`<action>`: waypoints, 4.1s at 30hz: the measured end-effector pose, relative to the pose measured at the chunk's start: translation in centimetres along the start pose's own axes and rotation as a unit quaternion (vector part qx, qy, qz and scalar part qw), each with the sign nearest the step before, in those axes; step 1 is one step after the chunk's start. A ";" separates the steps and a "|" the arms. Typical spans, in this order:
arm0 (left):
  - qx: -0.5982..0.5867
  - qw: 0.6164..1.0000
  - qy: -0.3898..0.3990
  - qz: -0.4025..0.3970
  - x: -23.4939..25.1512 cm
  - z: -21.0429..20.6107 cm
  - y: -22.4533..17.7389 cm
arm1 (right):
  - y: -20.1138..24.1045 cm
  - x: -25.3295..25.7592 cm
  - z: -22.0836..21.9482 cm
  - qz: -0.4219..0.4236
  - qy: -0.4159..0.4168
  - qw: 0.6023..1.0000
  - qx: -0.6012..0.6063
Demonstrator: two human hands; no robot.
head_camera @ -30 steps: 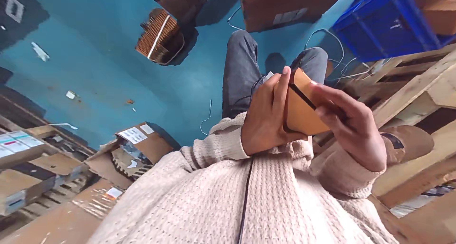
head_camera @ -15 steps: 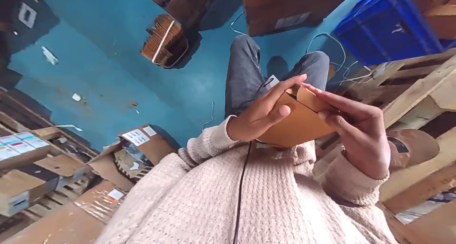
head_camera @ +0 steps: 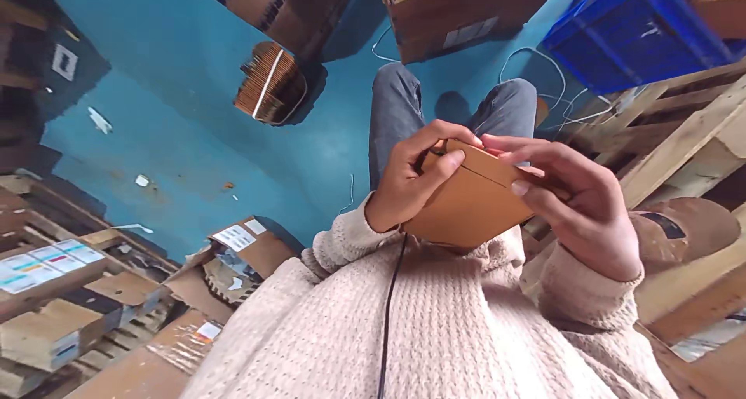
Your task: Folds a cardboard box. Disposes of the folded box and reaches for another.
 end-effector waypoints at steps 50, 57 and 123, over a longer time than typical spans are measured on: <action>0.391 0.857 -0.162 -0.295 4.0 -1.5 -4.2 | 5.0 0.8 -1.3 0.182 -0.174 0.946 -0.201; 0.418 0.847 -0.159 -0.287 3.7 -1.4 -4.5 | 5.1 0.7 -1.9 0.232 -0.216 0.844 -0.432; -0.059 0.996 -0.032 -0.051 2.4 1.7 -4.6 | 3.5 1.8 -0.1 0.172 0.027 0.972 -0.158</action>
Point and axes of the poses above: each hand's wrist, its own x-axis towards the middle knuckle, its own z-axis out of the back of the hand, y = z × x, the point moved 6 cm from there along x, towards the middle knuckle, and after that the axes turned 13 degrees about x, right-handed, at the moved point
